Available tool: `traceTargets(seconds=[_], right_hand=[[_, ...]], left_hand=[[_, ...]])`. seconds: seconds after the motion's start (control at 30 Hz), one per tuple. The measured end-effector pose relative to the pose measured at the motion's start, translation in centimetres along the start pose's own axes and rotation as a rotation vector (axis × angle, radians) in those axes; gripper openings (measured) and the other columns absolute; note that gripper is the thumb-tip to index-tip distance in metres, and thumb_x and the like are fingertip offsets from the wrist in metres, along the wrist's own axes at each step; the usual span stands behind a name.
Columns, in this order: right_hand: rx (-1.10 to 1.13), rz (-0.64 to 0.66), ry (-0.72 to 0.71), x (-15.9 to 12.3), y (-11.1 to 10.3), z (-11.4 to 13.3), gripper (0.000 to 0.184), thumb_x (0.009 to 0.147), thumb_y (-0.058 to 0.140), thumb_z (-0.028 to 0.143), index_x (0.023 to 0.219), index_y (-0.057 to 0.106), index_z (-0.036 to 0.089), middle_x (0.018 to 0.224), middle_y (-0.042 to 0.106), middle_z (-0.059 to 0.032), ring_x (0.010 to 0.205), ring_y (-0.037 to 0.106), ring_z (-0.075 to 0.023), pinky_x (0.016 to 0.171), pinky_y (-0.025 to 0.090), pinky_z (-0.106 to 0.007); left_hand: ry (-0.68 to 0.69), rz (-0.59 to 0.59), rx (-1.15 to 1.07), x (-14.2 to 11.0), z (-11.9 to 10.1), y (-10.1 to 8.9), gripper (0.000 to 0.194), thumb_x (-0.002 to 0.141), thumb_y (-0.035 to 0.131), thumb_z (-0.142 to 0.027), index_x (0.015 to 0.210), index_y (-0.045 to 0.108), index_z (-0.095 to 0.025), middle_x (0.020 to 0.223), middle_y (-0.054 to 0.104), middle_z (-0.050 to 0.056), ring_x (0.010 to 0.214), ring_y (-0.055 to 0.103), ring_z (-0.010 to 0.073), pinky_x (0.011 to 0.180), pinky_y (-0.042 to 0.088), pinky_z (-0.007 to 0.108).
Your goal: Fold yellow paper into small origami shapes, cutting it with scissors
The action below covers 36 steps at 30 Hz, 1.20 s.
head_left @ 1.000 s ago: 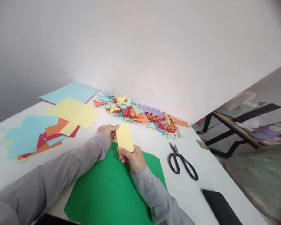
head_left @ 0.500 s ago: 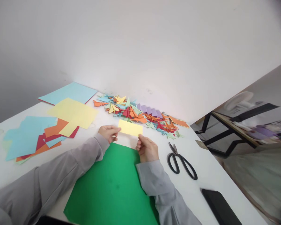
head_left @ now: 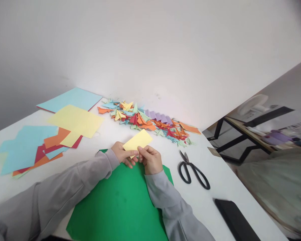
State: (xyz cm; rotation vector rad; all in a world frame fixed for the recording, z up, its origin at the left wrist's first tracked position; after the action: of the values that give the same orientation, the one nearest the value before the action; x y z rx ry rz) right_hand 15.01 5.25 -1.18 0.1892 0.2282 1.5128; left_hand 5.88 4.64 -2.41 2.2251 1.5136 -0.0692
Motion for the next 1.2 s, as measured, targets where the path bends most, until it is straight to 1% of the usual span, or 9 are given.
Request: traceTargets(seconds=[0.17, 0.27, 0.4, 0.63, 0.8, 0.87, 0.97, 1.07, 1.2], right_hand=[[0.094, -0.055, 0.073, 0.0, -0.4, -0.4, 0.029, 0.048, 0.073, 0.027, 0.041, 0.048, 0.015, 0.036, 0.051, 0.0042, 0.032, 0.039, -0.0046, 0.034, 0.028, -0.018], [0.167, -0.087, 0.082, 0.2, -0.7, -0.3, 0.029, 0.047, 0.074, 0.028, 0.041, 0.048, 0.015, 0.036, 0.052, 0.0038, 0.031, 0.039, -0.0049, 0.034, 0.028, -0.018], [0.255, -0.137, 0.057, 0.6, -1.8, 0.3, 0.029, 0.047, 0.074, 0.026, 0.041, 0.047, 0.015, 0.035, 0.049, 0.0045, 0.032, 0.038, -0.0040, 0.034, 0.029, -0.017], [0.297, -0.134, 0.001, 0.8, -1.9, 0.9, 0.029, 0.053, 0.070, 0.026, 0.042, 0.046, 0.015, 0.036, 0.049, 0.0041, 0.032, 0.038, -0.0047, 0.034, 0.029, -0.018], [0.313, -0.181, -0.044, 0.8, -2.6, 1.1, 0.028, 0.056, 0.068, 0.028, 0.043, 0.048, 0.015, 0.036, 0.047, 0.0044, 0.033, 0.037, -0.0049, 0.034, 0.029, -0.018], [0.332, -0.162, -0.059, 0.9, -2.5, 1.3, 0.027, 0.057, 0.068, 0.028, 0.043, 0.049, 0.015, 0.037, 0.047, 0.0045, 0.034, 0.038, -0.0051, 0.035, 0.030, -0.018], [0.359, -0.098, -0.081, 1.0, -2.0, 1.6, 0.027, 0.058, 0.067, 0.030, 0.044, 0.049, 0.015, 0.038, 0.047, 0.0046, 0.037, 0.040, -0.0055, 0.038, 0.032, -0.019], [0.338, -0.086, -0.097, 1.0, -2.0, 1.8, 0.027, 0.060, 0.066, 0.031, 0.046, 0.049, 0.015, 0.040, 0.049, 0.0043, 0.037, 0.041, -0.0058, 0.039, 0.033, -0.019], [0.259, -0.153, -0.120, 0.8, -2.8, 2.0, 0.026, 0.061, 0.064, 0.035, 0.049, 0.052, 0.015, 0.042, 0.051, 0.0037, 0.037, 0.043, -0.0063, 0.038, 0.033, -0.019]], left_hand=[[-0.048, 0.014, -0.015, 0.0, 0.3, 0.1, 0.037, 0.044, 0.074, -0.031, 0.065, 0.060, -0.005, 0.047, 0.060, 0.005, 0.037, 0.054, 0.0133, 0.037, 0.047, 0.025], [-0.072, 0.019, -0.012, -0.1, 0.4, 0.1, 0.037, 0.043, 0.075, -0.031, 0.063, 0.060, -0.005, 0.046, 0.060, 0.006, 0.037, 0.055, 0.0143, 0.038, 0.047, 0.026], [-0.090, 0.028, -0.006, -0.3, 0.5, 0.4, 0.035, 0.042, 0.075, -0.030, 0.059, 0.058, -0.005, 0.044, 0.059, 0.006, 0.036, 0.054, 0.0146, 0.036, 0.047, 0.027], [-0.096, 0.017, 0.000, -0.4, 0.6, 0.4, 0.030, 0.046, 0.074, -0.027, 0.059, 0.058, -0.005, 0.043, 0.059, 0.006, 0.035, 0.054, 0.0146, 0.036, 0.047, 0.027], [-0.074, 0.004, 0.023, -0.5, 0.4, 0.3, 0.029, 0.047, 0.073, -0.026, 0.059, 0.058, -0.004, 0.043, 0.058, 0.006, 0.035, 0.053, 0.0144, 0.037, 0.047, 0.029], [-0.067, 0.004, 0.028, -0.6, 0.4, 0.4, 0.029, 0.047, 0.073, -0.027, 0.059, 0.058, -0.005, 0.043, 0.058, 0.006, 0.035, 0.053, 0.0145, 0.037, 0.048, 0.029], [-0.062, 0.002, 0.028, -0.5, 0.4, 0.4, 0.030, 0.048, 0.073, -0.027, 0.059, 0.058, -0.004, 0.043, 0.058, 0.006, 0.036, 0.053, 0.0144, 0.036, 0.047, 0.028], [-0.020, -0.027, -0.006, -0.3, 0.1, 0.0, 0.032, 0.052, 0.071, -0.032, 0.063, 0.058, -0.005, 0.050, 0.060, 0.008, 0.039, 0.055, 0.0146, 0.033, 0.047, 0.026], [0.139, -0.129, -0.088, 0.1, -1.5, -1.8, 0.036, 0.056, 0.068, -0.035, 0.075, 0.059, -0.006, 0.069, 0.064, 0.011, 0.056, 0.060, 0.0172, 0.036, 0.050, 0.025]])
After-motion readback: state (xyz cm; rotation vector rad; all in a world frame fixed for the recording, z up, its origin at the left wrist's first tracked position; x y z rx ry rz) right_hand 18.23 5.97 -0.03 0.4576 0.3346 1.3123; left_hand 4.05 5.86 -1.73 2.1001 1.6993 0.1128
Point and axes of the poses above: each hand's wrist, its own x-axis towards the middle knuckle, its own y-axis out of the palm, z = x × y, the point moved 10 cm from there along x, towards the middle knuckle
